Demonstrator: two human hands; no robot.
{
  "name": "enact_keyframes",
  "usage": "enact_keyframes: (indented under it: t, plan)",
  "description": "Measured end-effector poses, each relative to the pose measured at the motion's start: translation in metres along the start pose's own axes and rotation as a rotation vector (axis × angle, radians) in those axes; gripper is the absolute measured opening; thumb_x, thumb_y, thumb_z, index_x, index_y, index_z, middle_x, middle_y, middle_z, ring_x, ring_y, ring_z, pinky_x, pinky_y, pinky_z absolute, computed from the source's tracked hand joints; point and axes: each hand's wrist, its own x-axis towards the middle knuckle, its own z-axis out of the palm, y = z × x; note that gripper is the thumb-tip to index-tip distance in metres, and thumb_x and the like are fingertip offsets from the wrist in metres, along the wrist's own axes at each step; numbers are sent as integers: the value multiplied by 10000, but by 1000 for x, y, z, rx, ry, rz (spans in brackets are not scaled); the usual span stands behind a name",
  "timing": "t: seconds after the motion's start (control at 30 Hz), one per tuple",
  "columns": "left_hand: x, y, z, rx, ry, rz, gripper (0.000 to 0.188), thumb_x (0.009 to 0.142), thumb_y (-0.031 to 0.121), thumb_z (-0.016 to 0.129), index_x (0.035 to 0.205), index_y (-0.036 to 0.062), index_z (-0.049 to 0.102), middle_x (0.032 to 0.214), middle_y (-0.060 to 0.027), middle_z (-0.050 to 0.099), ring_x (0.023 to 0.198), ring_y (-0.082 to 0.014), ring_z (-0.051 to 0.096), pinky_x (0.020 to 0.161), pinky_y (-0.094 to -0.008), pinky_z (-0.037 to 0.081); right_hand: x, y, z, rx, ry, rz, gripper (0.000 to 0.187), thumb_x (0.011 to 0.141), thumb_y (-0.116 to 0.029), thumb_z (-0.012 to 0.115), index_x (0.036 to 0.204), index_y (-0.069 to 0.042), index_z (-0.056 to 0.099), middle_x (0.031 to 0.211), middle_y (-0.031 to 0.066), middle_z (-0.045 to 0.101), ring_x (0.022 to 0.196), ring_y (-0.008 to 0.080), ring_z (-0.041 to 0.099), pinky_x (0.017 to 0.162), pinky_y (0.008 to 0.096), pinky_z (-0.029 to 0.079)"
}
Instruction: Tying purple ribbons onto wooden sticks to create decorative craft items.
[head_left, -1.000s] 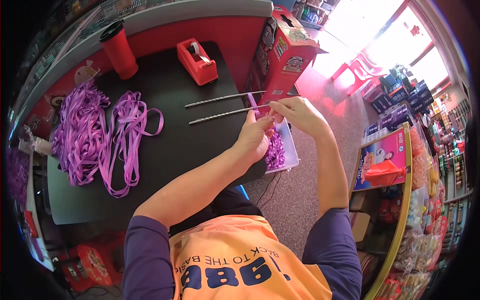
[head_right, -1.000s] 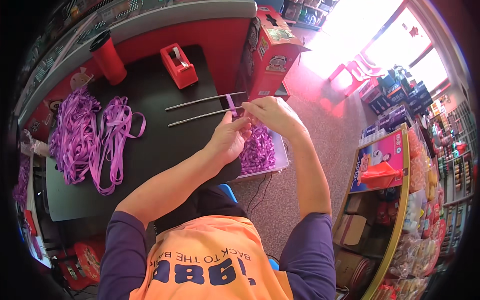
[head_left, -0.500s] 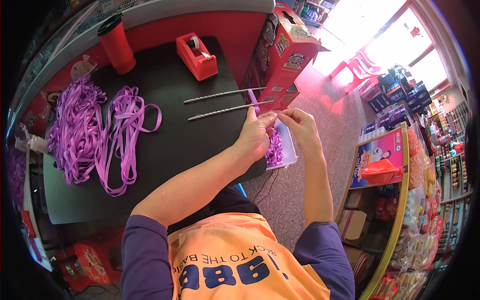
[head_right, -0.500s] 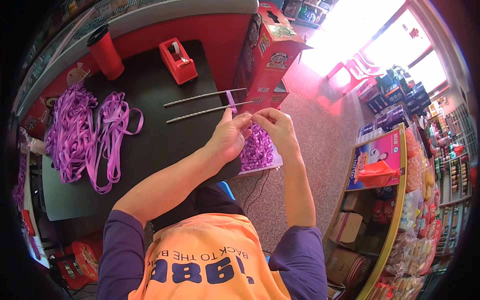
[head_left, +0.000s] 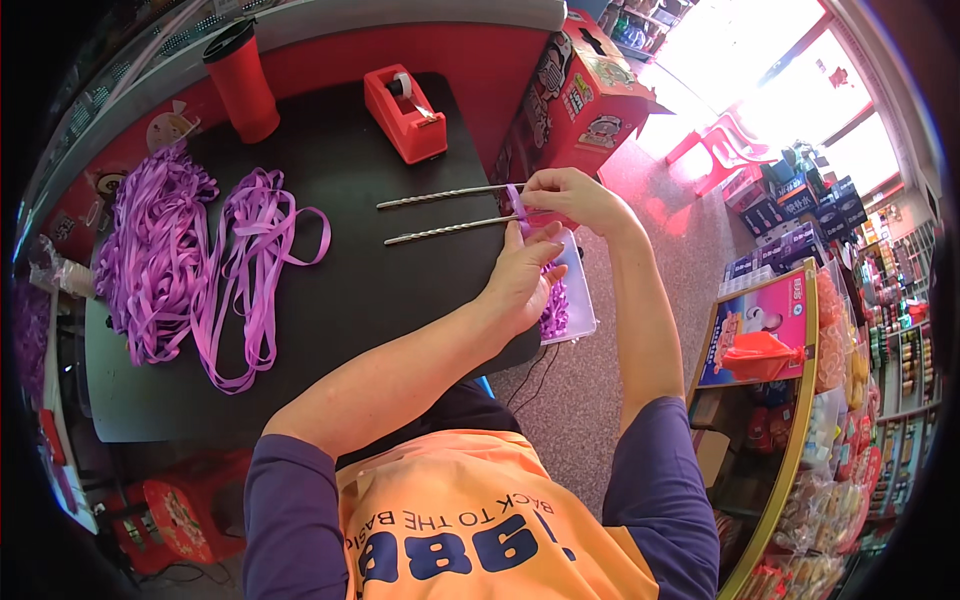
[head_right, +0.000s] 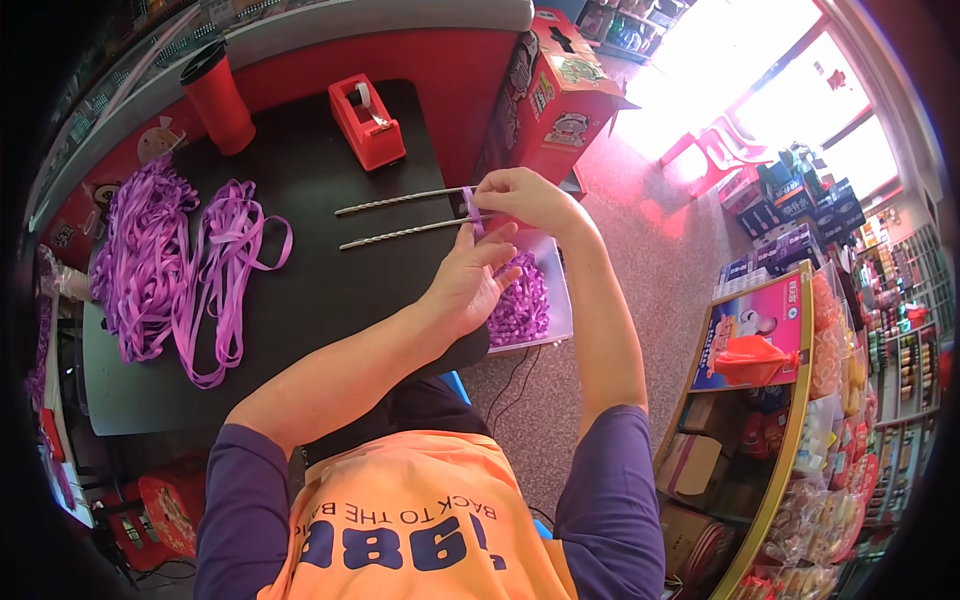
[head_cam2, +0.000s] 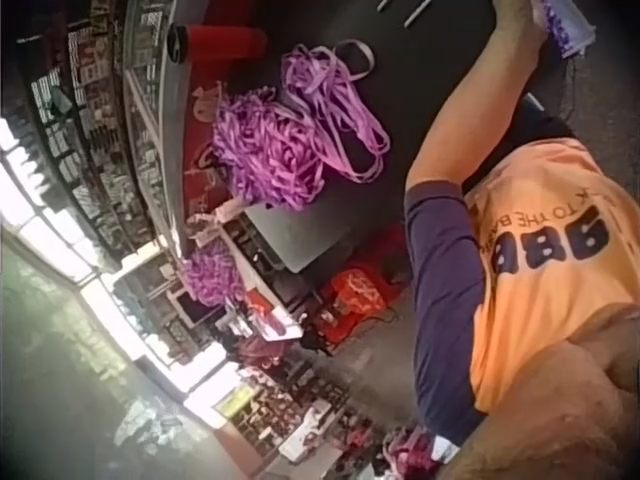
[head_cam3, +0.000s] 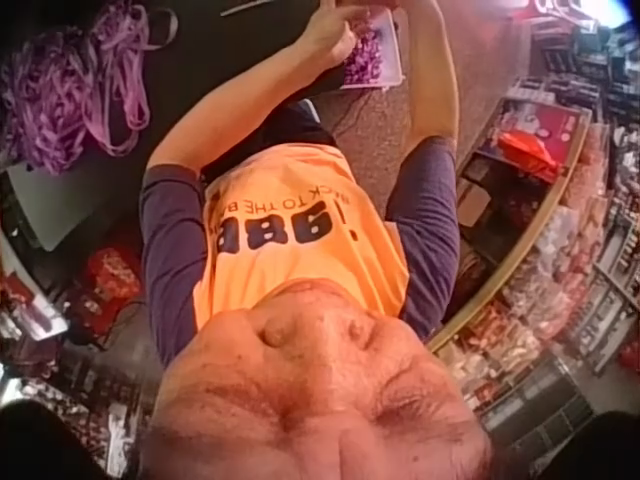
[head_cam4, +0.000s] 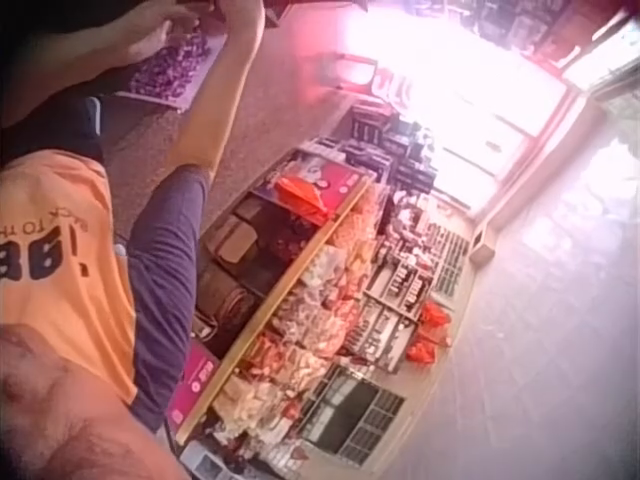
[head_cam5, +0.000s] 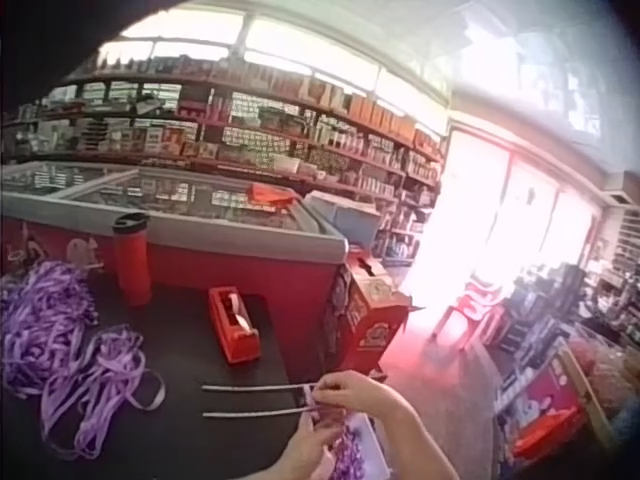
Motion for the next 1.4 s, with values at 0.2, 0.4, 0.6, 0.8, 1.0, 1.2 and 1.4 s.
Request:
enact_keyframes:
  t: [0.2,0.4,0.6,0.8,1.0,1.2,1.4]
  plan:
    - [1,0,0,12,6,13,634,809,1,577,1333,217,294,1241,-35,445,1035,-157,442,854,-374,360,23,12,2,-186,-51,39,251,849,-261,648,889,-14,639,776,-9,605,697,70,538,611,233,446]
    - [1,-1,0,22,-9,16,663,819,11,563,1359,216,238,1258,-45,438,1040,-155,444,833,-365,354,22,14,6,-250,13,25,243,815,-261,679,815,-19,648,726,12,607,682,77,544,602,244,452]
    - [1,-1,-2,7,-26,29,762,822,14,561,1424,217,141,1278,-59,438,1039,-159,449,830,-351,357,12,14,20,-336,225,48,342,735,-316,705,861,2,692,733,116,663,672,174,633,655,303,499]
    - [3,-1,-4,-18,-33,19,731,814,-7,542,1408,205,173,1250,-63,466,1017,-151,462,834,-338,359,13,56,11,-53,85,50,388,879,-350,601,1039,0,653,976,88,650,832,144,596,729,275,481]
    - [-1,-1,1,-20,-45,-15,611,809,-6,532,1327,200,282,1184,-27,514,1049,-129,460,885,-336,340,30,116,39,796,-18,28,403,945,-324,495,1168,6,556,1070,110,619,919,191,622,803,319,513]
    - [-5,5,0,-5,-11,-21,575,826,23,544,1321,198,311,1152,16,556,1123,-106,445,936,-340,316,46,114,75,1054,-99,-106,487,833,-375,627,1162,-28,530,990,31,564,930,124,536,793,246,457]
    - [-4,3,0,8,-12,-19,596,835,21,538,1347,204,291,1161,15,547,1120,-107,445,930,-333,324,59,120,68,1123,-352,-308,428,824,-379,637,1062,-31,565,965,23,543,897,109,519,765,226,443]
